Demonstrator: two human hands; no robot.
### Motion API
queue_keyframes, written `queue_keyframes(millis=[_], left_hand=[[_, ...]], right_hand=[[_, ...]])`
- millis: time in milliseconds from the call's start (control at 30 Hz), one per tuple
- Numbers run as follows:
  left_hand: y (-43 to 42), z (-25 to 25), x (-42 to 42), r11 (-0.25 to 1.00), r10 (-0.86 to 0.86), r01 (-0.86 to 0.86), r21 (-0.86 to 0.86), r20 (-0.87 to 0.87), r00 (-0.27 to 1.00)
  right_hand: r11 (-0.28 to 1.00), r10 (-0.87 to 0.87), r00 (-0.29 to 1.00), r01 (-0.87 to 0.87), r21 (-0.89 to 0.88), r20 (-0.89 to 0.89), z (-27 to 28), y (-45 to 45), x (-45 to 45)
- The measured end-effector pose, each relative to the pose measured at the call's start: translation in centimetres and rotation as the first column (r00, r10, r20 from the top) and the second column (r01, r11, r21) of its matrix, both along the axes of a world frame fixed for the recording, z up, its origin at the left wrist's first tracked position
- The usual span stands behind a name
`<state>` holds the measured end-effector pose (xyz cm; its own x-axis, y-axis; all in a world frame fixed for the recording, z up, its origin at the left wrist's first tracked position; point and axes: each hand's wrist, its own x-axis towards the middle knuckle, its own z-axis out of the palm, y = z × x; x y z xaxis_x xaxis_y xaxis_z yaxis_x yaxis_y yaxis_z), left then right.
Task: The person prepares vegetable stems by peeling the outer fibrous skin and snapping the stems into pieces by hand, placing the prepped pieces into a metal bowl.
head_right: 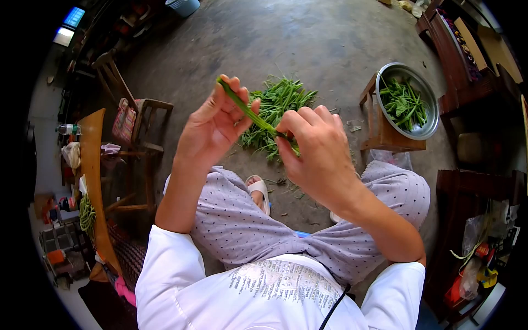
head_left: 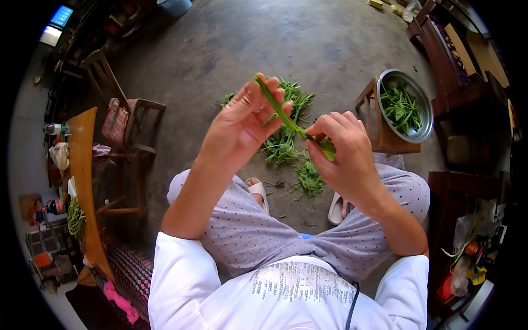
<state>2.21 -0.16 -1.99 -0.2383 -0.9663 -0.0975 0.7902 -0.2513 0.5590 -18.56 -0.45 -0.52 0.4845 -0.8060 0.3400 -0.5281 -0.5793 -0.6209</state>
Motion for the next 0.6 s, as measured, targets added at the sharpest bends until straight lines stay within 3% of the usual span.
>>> queue_keyframes(millis=[100, 167, 200, 267, 400, 467, 533, 600], left_hand=[[-0.4, 1.1, 2.2, 0.996, 0.084, -0.083, 0.031, -0.027, 0.996], [-0.8, 1.6, 4.1, 0.973, 0.22, -0.228, -0.013, -0.219, 0.951], [-1.0, 1.8, 5.3, 0.973, 0.222, -0.23, -0.011, -0.22, 0.95], [-1.2, 2.0, 7.6, 0.915, 0.351, -0.383, -0.125, -0.22, 0.91], [-0.9, 1.1, 8.4, 0.905, 0.359, -0.369, -0.212, -0.087, 0.929], [-0.3, 1.0, 6.2, 0.94, 0.303, -0.287, -0.185, 0.065, 0.951], [0.6, 1.0, 3.7, 0.966, 0.22, -0.199, -0.164, 0.121, 0.968], [1.5, 1.2, 1.6, 0.986, 0.122, -0.1, -0.132, 0.167, 0.978]], right_hand=[[0.999, 0.001, 0.999, 0.0, 0.032, -0.039, -0.8, -0.2, -0.4], [0.999, 0.005, 0.999, -0.003, 0.043, -0.042, -1.2, -0.4, -0.9], [0.997, 0.004, 0.999, 0.0, 0.081, -0.04, -1.2, -0.5, -1.2], [0.993, 0.0, 0.999, 0.004, 0.122, -0.04, -1.4, -0.7, -1.5], [0.988, 0.006, 0.992, -0.025, 0.151, 0.124, -1.5, -0.9, -2.1], [0.99, 0.023, 0.984, -0.047, 0.136, 0.175, -1.0, -1.0, -1.8], [0.931, -0.118, 0.94, -0.008, 0.364, 0.321, 0.0, -0.6, -1.5], [0.913, -0.111, 0.908, -0.068, 0.402, 0.404, 0.2, -0.7, -1.5]])
